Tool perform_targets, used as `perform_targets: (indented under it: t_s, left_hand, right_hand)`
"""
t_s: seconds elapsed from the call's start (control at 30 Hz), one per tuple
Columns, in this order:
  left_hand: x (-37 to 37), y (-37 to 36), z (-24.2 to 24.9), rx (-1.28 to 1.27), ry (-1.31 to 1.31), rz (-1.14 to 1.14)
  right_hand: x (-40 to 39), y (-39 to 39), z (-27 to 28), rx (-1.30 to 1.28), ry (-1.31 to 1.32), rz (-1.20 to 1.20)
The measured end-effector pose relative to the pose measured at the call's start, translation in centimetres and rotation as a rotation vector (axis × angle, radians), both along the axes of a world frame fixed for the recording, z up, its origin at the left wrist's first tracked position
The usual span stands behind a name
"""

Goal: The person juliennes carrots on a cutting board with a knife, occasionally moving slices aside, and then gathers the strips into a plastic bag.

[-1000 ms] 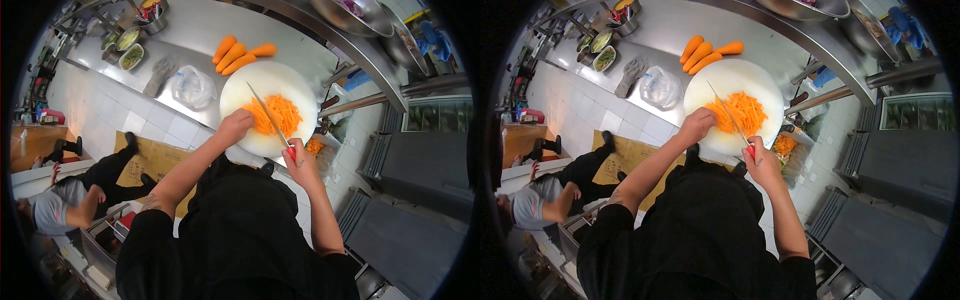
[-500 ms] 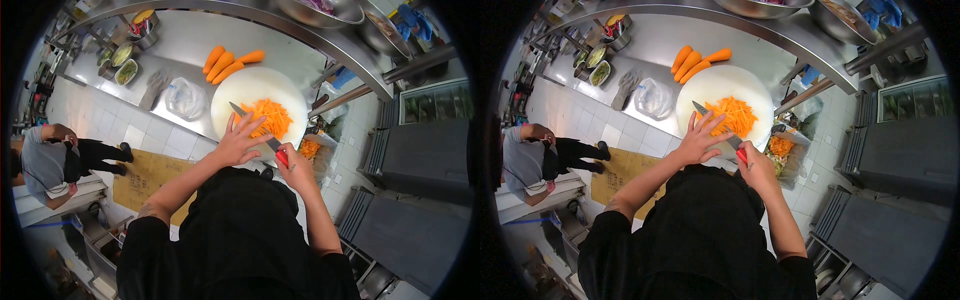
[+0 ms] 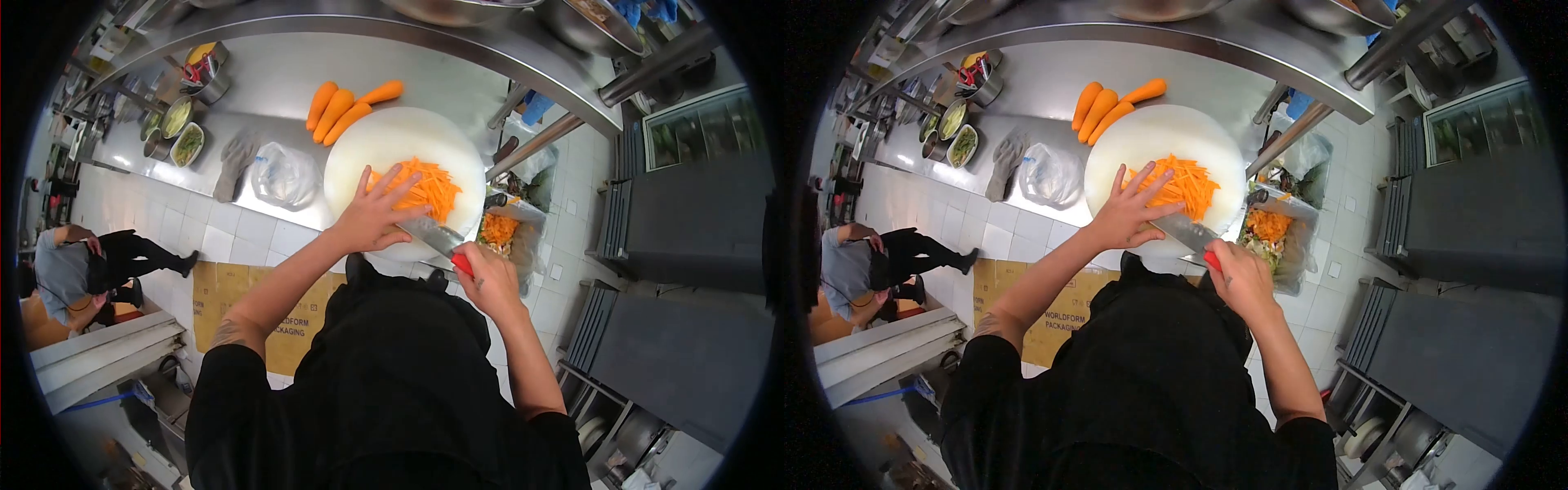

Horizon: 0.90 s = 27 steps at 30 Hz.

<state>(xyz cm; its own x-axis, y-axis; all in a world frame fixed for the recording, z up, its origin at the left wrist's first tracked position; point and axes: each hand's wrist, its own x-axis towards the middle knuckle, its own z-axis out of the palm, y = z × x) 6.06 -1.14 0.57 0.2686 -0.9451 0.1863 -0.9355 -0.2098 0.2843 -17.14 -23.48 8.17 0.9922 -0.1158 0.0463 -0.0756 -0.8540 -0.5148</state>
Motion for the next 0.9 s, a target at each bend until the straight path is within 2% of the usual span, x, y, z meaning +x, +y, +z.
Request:
perform_targets:
  t_s: [0.17, 0.23, 0.33, 0.47, 0.53, 0.63, 0.73, 0.83, 0.9]
  left_hand:
    - [1.3, 0.3, -1.3, 0.042, -0.042, 0.051]
    - [2.3, 0.6, -2.0, 0.080, -0.044, 0.066]
    - [3.8, -0.1, -3.3, -0.029, 0.019, -0.019]
    - [6.3, -4.0, -0.2, 0.124, -0.033, -0.310]
    - [7.0, -6.3, 1.5, 0.218, -0.051, -0.452]
    - [7.7, -8.6, 0.6, 0.239, 0.038, -0.569]
    - [7.6, -9.0, -0.9, 0.109, 0.066, -0.523]
    - [6.9, -7.8, -3.0, 0.040, 0.021, -0.379]
    - [6.9, -7.3, -2.5, 0.083, 0.082, -0.267]
  right_hand:
    - [-4.6, -2.3, 3.1, -0.004, 0.001, -0.050]
    - [-7.7, -4.2, 4.4, 0.073, 0.088, -0.142]
    - [-11.8, -6.3, 6.1, 0.158, 0.109, -0.306]
    - [-14.8, -7.7, 6.0, 0.278, 0.084, -0.508]
    - [-14.8, -7.7, 5.8, 0.303, 0.068, -0.507]
    - [-14.2, -6.8, 5.4, 0.363, 0.079, -0.509]
    - [-14.2, -6.0, 3.2, 0.444, 0.088, -0.527]
    - [-15.0, -5.3, 0.6, 0.518, 0.064, -0.553]
    - [-15.6, -4.7, -0.5, 0.578, 0.058, -0.591]
